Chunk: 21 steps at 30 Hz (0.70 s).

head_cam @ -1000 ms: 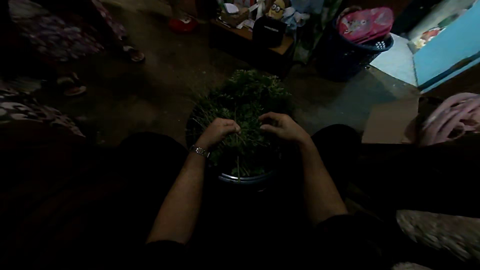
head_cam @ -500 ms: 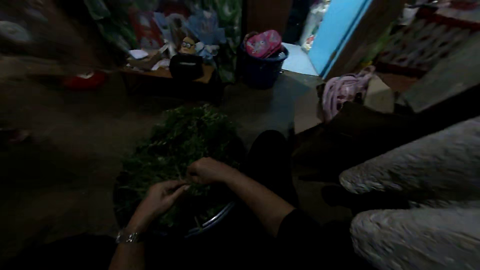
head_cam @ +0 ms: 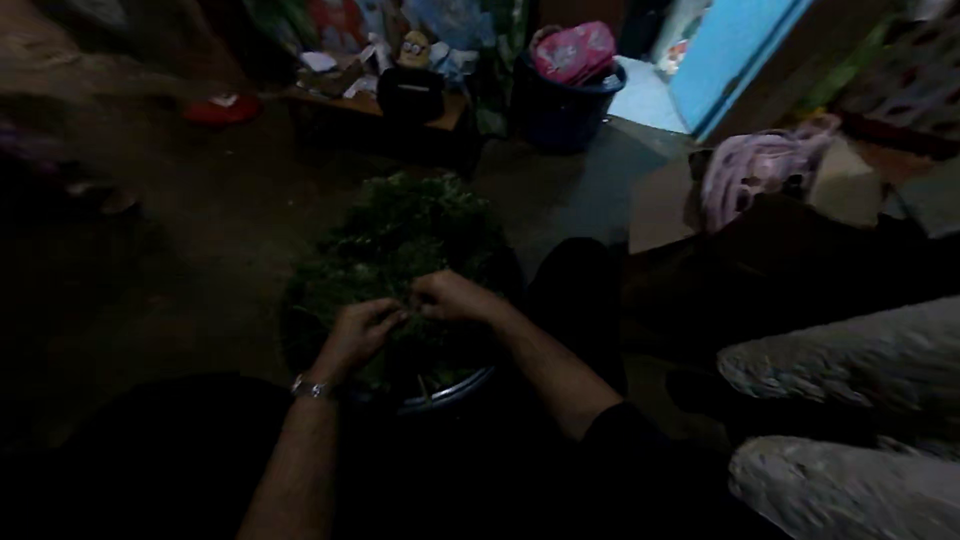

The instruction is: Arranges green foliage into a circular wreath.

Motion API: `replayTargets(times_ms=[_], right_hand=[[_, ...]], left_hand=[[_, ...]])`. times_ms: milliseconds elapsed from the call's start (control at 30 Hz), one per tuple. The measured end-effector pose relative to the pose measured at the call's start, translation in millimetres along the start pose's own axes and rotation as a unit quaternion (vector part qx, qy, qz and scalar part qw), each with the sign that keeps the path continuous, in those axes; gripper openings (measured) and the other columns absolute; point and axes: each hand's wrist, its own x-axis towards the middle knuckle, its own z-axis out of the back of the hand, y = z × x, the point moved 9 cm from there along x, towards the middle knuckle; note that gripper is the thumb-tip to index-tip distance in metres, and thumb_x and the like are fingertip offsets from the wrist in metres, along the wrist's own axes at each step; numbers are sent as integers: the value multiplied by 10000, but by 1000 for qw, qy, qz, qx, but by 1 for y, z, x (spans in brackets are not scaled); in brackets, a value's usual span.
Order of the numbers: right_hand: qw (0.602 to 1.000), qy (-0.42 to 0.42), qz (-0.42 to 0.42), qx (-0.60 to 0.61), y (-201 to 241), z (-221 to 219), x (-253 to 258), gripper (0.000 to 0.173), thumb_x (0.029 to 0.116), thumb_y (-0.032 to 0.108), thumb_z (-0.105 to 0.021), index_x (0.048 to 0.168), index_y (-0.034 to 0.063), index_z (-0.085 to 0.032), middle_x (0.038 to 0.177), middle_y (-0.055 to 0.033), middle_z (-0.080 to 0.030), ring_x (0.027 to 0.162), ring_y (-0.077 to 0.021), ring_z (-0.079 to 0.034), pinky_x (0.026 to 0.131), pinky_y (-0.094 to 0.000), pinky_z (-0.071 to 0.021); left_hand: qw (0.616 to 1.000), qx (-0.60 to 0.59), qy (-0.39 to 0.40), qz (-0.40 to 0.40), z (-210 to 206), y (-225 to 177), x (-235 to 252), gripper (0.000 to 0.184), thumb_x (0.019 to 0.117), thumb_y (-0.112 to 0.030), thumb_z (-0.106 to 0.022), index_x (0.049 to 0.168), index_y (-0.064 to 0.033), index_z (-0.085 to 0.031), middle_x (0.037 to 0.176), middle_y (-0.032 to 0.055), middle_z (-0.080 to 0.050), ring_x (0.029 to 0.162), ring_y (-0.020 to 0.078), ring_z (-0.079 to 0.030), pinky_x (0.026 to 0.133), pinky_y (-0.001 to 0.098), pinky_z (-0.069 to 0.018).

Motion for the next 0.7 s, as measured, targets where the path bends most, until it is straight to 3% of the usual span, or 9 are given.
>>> replayTargets(times_ms=[167,267,367,433,533,600,700], right_hand=[[998,-58,0,8,-9,8,2,118,900,4,-681,1008,-36,-705,960,-187,-694,856,-299,-681,784,-487,-576],[996,-87,0,20,-13,21,-3,158,889,13,-696,1038,-34,-715,974,-179,-713,855,-273,-696,789,-462,-584],[992,-122,-4,23,-17,33,-7,150,877,9,-707,1021,-34,-718,973,-178,-717,857,-275,-699,791,-467,-588],[988,-151,-29,6,-24,49,-14,154,895,12,-695,1040,-36,-709,984,-183,-715,878,-282,-699,804,-471,-581],[983,-181,-39,13,-30,70,-24,161,931,19,-659,1078,-23,-709,1010,-173,-713,874,-246,-687,803,-433,-572],[982,-185,-7,19,-24,69,-24,161,960,55,-667,1097,-20,-704,1049,-170,-705,909,-230,-685,839,-405,-574],[965,-243,94,-18,-8,55,-17,147,939,83,-707,1036,-25,-731,1085,-196,-701,1025,-327,-665,932,-468,-543]], left_hand=[[999,-8,-28,-19,4,7,2,163,1027,-108,-613,1010,14,-719,912,135,-700,841,217,-668,828,447,-553],[999,-32,-26,3,5,13,4,193,1046,-141,-589,1055,8,-712,929,136,-701,850,220,-664,838,459,-543],[999,-23,-48,6,10,14,2,189,1047,-136,-586,1025,10,-704,893,129,-683,799,210,-643,789,428,-539],[997,-6,-77,20,18,25,3,198,1048,-127,-578,1046,25,-704,931,170,-697,847,269,-669,827,492,-539],[991,-38,-117,51,32,30,-1,231,1069,-143,-545,1115,44,-671,1003,191,-684,907,271,-659,876,479,-526],[988,-71,-120,60,32,29,-1,219,1074,-147,-531,1126,28,-652,972,149,-675,872,221,-639,847,431,-527],[987,-106,-105,65,24,24,3,212,1082,-153,-511,1134,11,-634,921,104,-662,818,167,-611,793,375,-519]])
